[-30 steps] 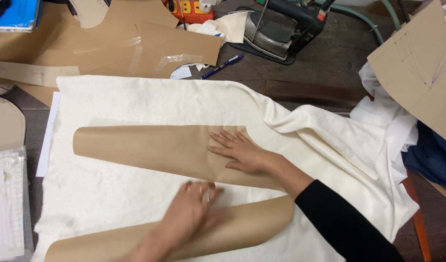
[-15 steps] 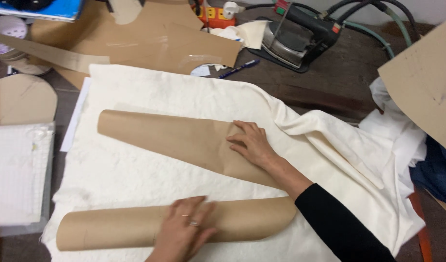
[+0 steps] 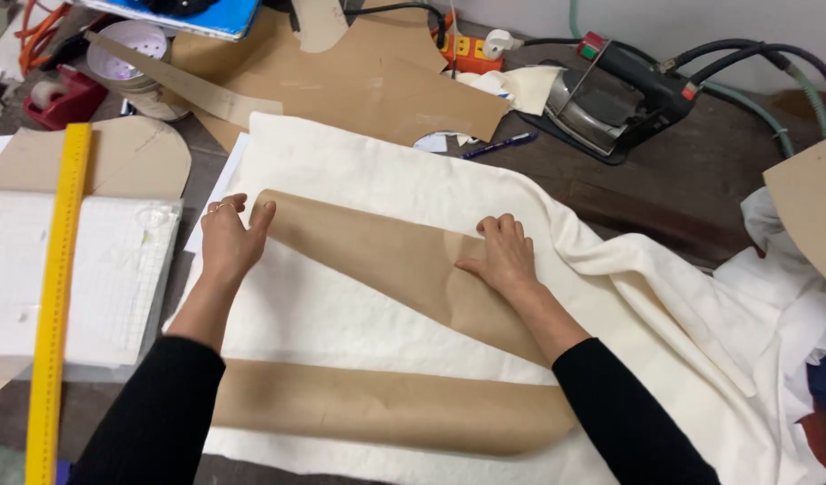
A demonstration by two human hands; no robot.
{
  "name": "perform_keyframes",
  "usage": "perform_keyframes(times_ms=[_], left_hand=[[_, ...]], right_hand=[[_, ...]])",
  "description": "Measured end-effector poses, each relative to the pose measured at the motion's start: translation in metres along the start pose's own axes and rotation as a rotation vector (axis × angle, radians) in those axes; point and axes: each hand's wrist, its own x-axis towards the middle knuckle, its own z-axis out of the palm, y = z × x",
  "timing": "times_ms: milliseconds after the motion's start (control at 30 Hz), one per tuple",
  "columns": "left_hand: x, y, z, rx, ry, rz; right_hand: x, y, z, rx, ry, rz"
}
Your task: The person spreads a white fabric on a work table and places two brown paper pattern pieces on top. They then use a yellow ruler to measure the distance between the pattern pieces and the fabric edges.
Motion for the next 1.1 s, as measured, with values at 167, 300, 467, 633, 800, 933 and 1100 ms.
perform_keyframes(times_ms=[167,300,467,633,800,933,1100], left_hand=[[0.053,-0.028,0.045,0.013,-0.073,-0.255],[0.066,-0.009,0.04,-0.362,-0.15,-0.327],[0.077,0.018,0.032,-0.671,-0.241,-0.205],[0.092,0.012,0.038,-0.552,-0.3,-0.123],[0.102,0.003,0.053,-0.258,-0.238,-0.08],[0.099,0.014,0.047,-0.237,-0.17,-0.031],[0.099,0.015,0.05,-0.361,-0.128,0.061]], right_hand=[[0.006,0.001,-0.005,0.09,-0.037,0.087],[0.014,0.012,-0.001,0.19,-0.044,0.071],[0.02,0.028,0.001,0.331,-0.044,0.077],[0.026,0.036,0.0,0.374,0.036,0.06],[0.03,0.035,0.007,0.273,0.106,0.044],[0.036,0.038,0.018,0.248,0.154,0.031],[0.037,0.027,0.009,0.264,0.159,0.039]])
